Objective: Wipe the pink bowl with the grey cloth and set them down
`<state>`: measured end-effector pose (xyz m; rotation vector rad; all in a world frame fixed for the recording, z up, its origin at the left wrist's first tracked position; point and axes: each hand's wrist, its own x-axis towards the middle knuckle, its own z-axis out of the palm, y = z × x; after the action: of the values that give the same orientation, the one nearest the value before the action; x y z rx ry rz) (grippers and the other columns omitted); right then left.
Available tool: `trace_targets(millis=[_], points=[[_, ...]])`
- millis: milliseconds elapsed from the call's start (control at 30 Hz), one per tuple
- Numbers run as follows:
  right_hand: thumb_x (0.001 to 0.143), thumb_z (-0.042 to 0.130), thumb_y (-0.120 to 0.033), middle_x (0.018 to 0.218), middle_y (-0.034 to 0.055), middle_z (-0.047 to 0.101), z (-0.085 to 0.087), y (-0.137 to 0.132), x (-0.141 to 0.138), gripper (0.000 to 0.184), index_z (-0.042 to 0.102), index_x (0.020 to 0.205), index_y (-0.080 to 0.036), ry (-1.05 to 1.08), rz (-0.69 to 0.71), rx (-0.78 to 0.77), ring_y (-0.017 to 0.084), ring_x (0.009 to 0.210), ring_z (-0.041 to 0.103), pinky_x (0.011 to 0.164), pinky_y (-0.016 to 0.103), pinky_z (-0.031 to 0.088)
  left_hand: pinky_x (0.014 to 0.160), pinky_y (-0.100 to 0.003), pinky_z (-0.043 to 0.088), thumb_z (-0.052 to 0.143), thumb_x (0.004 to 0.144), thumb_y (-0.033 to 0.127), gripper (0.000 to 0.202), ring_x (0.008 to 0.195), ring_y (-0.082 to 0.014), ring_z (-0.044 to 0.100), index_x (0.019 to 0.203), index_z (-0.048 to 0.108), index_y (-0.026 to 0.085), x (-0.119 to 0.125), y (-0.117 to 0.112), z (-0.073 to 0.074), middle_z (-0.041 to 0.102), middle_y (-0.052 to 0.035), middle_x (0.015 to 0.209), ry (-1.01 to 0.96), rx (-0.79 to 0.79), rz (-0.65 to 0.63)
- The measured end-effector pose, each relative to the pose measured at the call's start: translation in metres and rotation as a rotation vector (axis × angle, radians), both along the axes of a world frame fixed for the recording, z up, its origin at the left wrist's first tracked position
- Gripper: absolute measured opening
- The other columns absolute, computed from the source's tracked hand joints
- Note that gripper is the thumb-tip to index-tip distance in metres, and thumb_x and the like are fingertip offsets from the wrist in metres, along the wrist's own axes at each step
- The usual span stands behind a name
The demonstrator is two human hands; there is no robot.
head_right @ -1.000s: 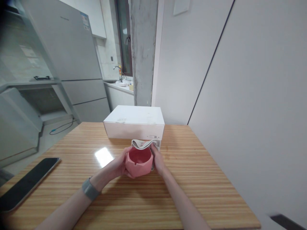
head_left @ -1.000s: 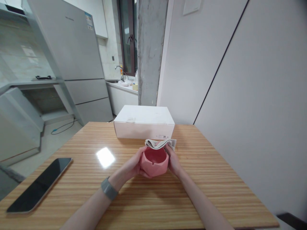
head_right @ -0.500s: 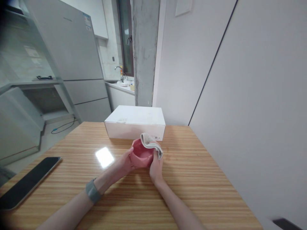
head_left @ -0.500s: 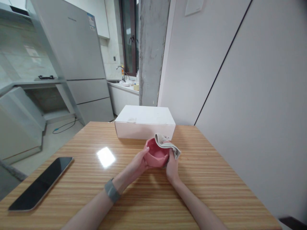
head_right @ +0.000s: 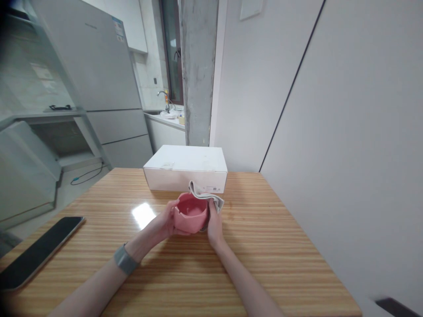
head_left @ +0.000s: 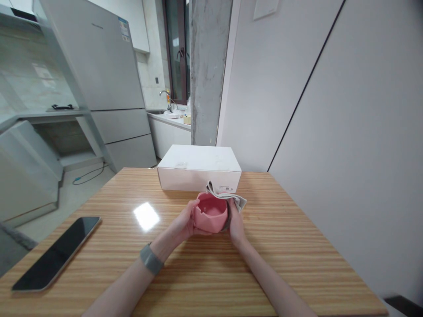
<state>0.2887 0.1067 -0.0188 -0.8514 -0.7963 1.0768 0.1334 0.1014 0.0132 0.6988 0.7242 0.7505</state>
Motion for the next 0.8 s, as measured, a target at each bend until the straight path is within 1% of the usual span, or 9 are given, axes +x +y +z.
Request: trace_targets(millis=[100,167,233,300,433,533,633,700,800], points=[[0.081,0.052,-0.048,0.119,0.0045,0.061,-0.002,-0.011,-0.008,0.04,0.061,0.11,-0.021,-0.12,-0.131,0.082,0.02,0.116,0.05,0.105,0.037,0.03,0.067,-0.039,0.058,0.053,0.083,0.039,0.043,0.087,-0.026,0.068,0.118,0.054,0.015,0.008,-0.004,-0.002,0.067,-0.0134,0.109,-0.068,0.015,0.127],[0.083,0.051,-0.043,0.123,0.0052,0.058,-0.003,-0.018,-0.014,0.038,0.059,0.113,-0.022,-0.208,-0.19,0.154,0.019,0.12,0.046,0.106,0.037,0.028,0.08,-0.04,0.055,0.057,0.081,0.031,0.041,0.098,-0.0256,0.065,0.118,0.053,0.014,0.014,-0.008,-0.003,0.064,-0.014,0.114,-0.162,0.063,0.197],[0.083,0.051,-0.041,0.124,0.006,0.056,-0.003,-0.022,-0.017,0.037,0.058,0.114,-0.021,-0.27,-0.24,0.204,0.02,0.121,0.044,0.107,0.038,0.026,0.091,-0.038,0.05,0.06,0.08,0.026,0.042,0.105,-0.0239,0.061,0.119,0.053,0.013,0.02,-0.011,-0.005,0.063,-0.0139,0.118,-0.232,0.123,0.221],[0.084,0.05,-0.041,0.122,0.0066,0.057,-0.002,-0.021,-0.016,0.036,0.059,0.112,-0.02,-0.27,-0.274,0.202,0.02,0.119,0.045,0.106,0.038,0.028,0.094,-0.034,0.047,0.06,0.081,0.028,0.042,0.107,-0.0222,0.06,0.119,0.054,0.014,0.023,-0.012,-0.006,0.063,-0.0126,0.117,-0.227,0.146,0.205],[0.083,0.05,-0.047,0.109,0.0047,0.064,0.006,-0.011,-0.001,0.037,0.062,0.105,-0.02,-0.121,-0.223,0.064,0.02,0.105,0.056,0.097,0.036,0.037,0.086,-0.029,0.05,0.052,0.084,0.044,0.044,0.107,-0.0207,0.06,0.12,0.056,0.018,0.017,-0.007,-0.005,0.063,-0.0081,0.118,-0.125,0.049,0.124],[0.079,0.056,-0.05,0.1,0.0032,0.068,0.011,-0.001,0.012,0.038,0.065,0.101,-0.02,-0.003,-0.021,0.001,0.022,0.097,0.061,0.093,0.037,0.041,0.08,-0.028,0.052,0.054,0.083,0.044,0.044,0.105,-0.0208,0.06,0.117,0.058,0.017,0.008,-0.006,-0.005,0.062,-0.0085,0.12,-0.068,0.01,0.019],[0.077,0.057,-0.053,0.096,0.0047,0.07,0.012,0.004,0.017,0.042,0.066,0.101,-0.019,0.051,0.147,-0.001,0.024,0.096,0.062,0.091,0.039,0.043,0.069,-0.028,0.055,0.058,0.081,0.043,0.044,0.091,-0.0202,0.065,0.114,0.06,0.013,0.004,-0.008,-0.006,0.067,-0.0108,0.11,0.016,0.026,-0.002],[0.076,0.058,-0.054,0.096,0.0045,0.071,0.01,0.005,0.016,0.043,0.066,0.1,-0.019,0.058,0.146,-0.016,0.025,0.096,0.062,0.09,0.039,0.044,0.064,-0.027,0.055,0.059,0.08,0.043,0.043,0.084,-0.0194,0.066,0.112,0.061,0.013,0.005,-0.008,-0.006,0.069,-0.0105,0.104,0.055,0.032,0.045],[0.074,0.061,-0.053,0.101,0.0029,0.069,0.007,0.003,0.01,0.042,0.065,0.101,-0.02,0.048,0.042,-0.029,0.023,0.1,0.06,0.093,0.038,0.042,0.061,-0.026,0.055,0.06,0.079,0.041,0.039,0.079,-0.0187,0.067,0.106,0.063,0.013,0.008,-0.006,-0.007,0.071,-0.0101,0.095,0.067,0.036,0.125]])
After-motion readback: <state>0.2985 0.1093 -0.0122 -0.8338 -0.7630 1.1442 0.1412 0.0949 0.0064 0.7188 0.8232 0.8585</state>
